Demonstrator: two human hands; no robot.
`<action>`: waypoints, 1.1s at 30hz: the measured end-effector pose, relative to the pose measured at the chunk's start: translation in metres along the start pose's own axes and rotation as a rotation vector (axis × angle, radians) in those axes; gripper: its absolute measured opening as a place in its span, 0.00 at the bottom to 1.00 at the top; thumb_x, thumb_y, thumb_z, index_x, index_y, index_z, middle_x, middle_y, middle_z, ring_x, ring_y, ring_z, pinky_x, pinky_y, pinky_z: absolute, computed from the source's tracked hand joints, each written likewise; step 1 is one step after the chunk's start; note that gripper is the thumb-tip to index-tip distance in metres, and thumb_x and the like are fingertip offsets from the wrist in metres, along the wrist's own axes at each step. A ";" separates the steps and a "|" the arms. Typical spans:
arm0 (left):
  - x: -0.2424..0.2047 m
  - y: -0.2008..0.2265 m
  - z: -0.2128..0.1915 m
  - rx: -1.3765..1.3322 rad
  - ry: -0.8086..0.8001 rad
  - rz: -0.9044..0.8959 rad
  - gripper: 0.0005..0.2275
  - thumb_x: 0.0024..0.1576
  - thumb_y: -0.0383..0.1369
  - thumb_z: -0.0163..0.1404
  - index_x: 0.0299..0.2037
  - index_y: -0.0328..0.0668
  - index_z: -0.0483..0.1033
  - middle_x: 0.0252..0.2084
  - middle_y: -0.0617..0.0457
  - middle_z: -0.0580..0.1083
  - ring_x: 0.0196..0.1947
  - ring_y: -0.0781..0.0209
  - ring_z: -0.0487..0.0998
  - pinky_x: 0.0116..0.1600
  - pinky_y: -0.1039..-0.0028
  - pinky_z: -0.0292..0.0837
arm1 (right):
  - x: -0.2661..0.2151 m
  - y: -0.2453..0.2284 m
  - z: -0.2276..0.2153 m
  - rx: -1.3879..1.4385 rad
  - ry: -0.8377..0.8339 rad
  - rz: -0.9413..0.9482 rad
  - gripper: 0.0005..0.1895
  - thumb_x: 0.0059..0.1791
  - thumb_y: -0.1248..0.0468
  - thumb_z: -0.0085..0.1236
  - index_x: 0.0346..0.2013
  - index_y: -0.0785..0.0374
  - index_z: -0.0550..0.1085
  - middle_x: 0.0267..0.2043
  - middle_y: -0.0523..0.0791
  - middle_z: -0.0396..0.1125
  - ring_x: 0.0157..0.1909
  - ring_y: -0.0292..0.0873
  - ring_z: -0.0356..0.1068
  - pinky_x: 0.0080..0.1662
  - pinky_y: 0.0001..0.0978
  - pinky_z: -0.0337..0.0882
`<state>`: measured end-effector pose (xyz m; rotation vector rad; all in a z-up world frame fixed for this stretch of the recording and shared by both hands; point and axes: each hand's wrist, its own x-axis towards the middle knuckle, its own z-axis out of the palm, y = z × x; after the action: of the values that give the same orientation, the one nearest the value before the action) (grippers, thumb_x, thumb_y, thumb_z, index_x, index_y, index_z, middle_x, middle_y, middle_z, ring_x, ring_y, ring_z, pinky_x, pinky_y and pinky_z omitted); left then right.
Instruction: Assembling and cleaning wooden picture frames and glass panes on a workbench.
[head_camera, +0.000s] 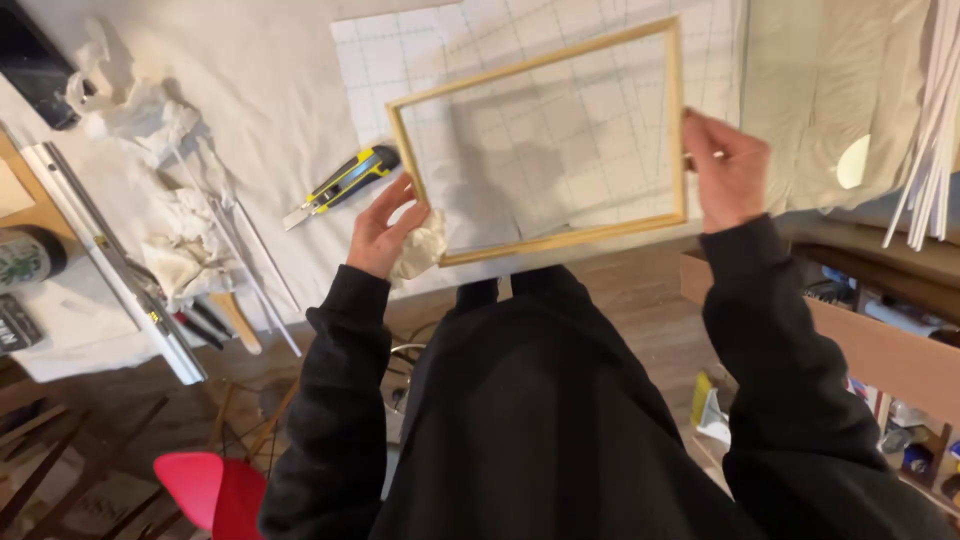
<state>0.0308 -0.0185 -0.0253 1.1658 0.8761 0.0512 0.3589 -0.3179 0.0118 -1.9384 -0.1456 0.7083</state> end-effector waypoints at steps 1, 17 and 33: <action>0.009 -0.011 -0.005 -0.002 0.003 0.007 0.26 0.63 0.27 0.55 0.72 0.32 0.63 0.63 0.41 0.74 0.59 0.61 0.77 0.62 0.72 0.74 | 0.009 0.001 0.004 0.000 -0.002 -0.007 0.16 0.61 0.61 0.58 0.59 0.69 0.78 0.41 0.41 0.71 0.39 0.30 0.66 0.40 0.23 0.68; 0.021 -0.002 0.008 0.200 0.183 0.004 0.22 0.57 0.34 0.60 0.61 0.34 0.74 0.55 0.50 0.75 0.50 0.67 0.79 0.51 0.76 0.78 | 0.030 0.009 0.003 -0.099 -0.230 -0.001 0.16 0.60 0.62 0.50 0.58 0.68 0.76 0.54 0.48 0.71 0.52 0.37 0.75 0.48 0.29 0.79; -0.116 0.007 0.071 0.082 -0.090 0.001 0.22 0.58 0.26 0.44 0.65 0.31 0.65 0.57 0.49 0.72 0.58 0.63 0.71 0.64 0.73 0.66 | -0.112 -0.022 0.007 -0.149 -0.461 0.045 0.18 0.50 0.67 0.61 0.55 0.64 0.76 0.48 0.47 0.76 0.47 0.37 0.75 0.47 0.30 0.77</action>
<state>-0.0008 -0.1237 0.0551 1.2358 0.8045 -0.0363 0.2678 -0.3463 0.0747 -1.8920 -0.4502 1.1961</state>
